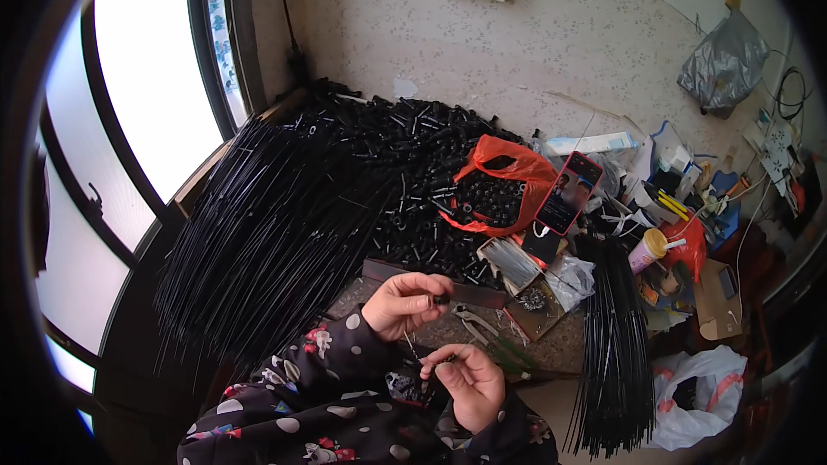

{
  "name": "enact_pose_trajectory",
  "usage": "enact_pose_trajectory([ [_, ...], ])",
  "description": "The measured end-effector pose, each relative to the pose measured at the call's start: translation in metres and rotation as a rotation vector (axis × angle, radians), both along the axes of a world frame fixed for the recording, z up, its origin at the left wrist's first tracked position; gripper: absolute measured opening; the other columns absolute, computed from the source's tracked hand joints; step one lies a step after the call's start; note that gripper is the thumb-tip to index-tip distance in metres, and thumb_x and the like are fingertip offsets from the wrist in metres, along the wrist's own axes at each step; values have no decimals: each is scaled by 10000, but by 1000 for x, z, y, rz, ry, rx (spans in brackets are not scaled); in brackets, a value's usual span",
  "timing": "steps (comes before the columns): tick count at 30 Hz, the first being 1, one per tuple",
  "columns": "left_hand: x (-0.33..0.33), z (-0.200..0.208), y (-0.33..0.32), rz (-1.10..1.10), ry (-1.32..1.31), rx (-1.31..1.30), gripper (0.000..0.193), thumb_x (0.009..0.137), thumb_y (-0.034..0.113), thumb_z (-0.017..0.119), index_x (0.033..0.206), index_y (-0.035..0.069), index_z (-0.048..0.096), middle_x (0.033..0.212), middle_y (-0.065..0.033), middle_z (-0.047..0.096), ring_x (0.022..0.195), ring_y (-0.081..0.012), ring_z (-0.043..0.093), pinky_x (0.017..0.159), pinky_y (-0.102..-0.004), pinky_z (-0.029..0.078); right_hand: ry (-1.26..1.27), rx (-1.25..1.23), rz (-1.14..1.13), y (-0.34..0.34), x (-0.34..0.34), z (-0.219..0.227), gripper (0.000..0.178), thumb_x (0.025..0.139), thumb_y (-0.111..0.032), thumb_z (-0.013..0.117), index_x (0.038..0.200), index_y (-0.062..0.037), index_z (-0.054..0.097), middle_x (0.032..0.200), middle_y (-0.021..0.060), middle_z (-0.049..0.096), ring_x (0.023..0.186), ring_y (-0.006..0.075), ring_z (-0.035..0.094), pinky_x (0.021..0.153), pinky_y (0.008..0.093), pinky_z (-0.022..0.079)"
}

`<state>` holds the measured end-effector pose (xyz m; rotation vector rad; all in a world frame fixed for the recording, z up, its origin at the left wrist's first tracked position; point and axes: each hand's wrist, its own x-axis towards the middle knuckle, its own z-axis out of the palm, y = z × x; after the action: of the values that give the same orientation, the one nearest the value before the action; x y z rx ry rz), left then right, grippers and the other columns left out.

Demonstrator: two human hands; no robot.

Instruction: Processing and organizing bundles of black cables using a handheld tool.

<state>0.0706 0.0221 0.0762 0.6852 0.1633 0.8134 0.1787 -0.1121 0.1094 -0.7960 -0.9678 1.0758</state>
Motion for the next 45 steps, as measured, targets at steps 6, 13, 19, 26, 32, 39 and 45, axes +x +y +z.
enact_pose_trajectory([
  [6, -42, 12, -41, -121, -243, 139, 178, 765, -30, 571, 943, -43, 579, 958, -173, 531, 799, -231, 595, 613, -332, 544, 182, -18, 15, 10, -24, -6, 169, 805, -48, 581, 917, 29, 480, 836, 120, 591, 723, 169, 569, 693, 279, 472],
  [13, -74, 27, -49, -68, -114, 373, 136, 738, -46, 591, 872, -57, 611, 950, -170, 527, 788, -238, 581, 653, -340, 530, 47, 64, 149, 4, -32, -15, 248, 765, -100, 638, 925, 9, 484, 882, 109, 580, 773, 193, 581, 586, 307, 508],
  [19, -87, 34, -50, -37, -33, 734, 151, 718, -49, 616, 867, -32, 634, 962, -148, 515, 833, -209, 544, 732, -312, 462, 47, -42, 334, -3, -26, -2, 277, 779, -117, 625, 976, 31, 500, 888, 102, 583, 765, 187, 578, 622, 304, 503],
  [26, -60, 2, -80, 810, 127, 741, 115, 715, -29, 633, 825, 1, 624, 932, -93, 510, 841, -179, 512, 733, -283, 427, -98, 15, 232, 2, -21, -10, 277, 810, -99, 584, 1031, 52, 516, 936, 99, 581, 809, 169, 571, 718, 277, 475],
  [32, -42, 16, -96, 906, 404, 859, 90, 718, -8, 642, 789, 2, 587, 937, -72, 490, 852, -163, 498, 747, -260, 407, 73, 71, -107, -3, -33, -15, 232, 799, 2, 564, 1021, 63, 530, 910, 80, 585, 806, 124, 557, 777, 231, 428],
  [39, -36, 16, -92, 461, 165, 468, 173, 709, 28, 675, 829, -3, 554, 932, -70, 491, 842, -136, 494, 736, -242, 406, 82, 85, -118, -5, -21, -13, 205, 774, 10, 596, 975, 42, 572, 861, 59, 583, 794, 118, 554, 772, 219, 423],
  [45, -39, 30, -92, 467, 294, 706, 192, 718, 37, 671, 859, 3, 545, 874, -69, 508, 809, -125, 501, 716, -229, 408, -218, 47, -110, -10, -11, 0, 119, 736, -2, 648, 849, 17, 614, 854, 38, 545, 740, 85, 517, 673, 179, 414],
])
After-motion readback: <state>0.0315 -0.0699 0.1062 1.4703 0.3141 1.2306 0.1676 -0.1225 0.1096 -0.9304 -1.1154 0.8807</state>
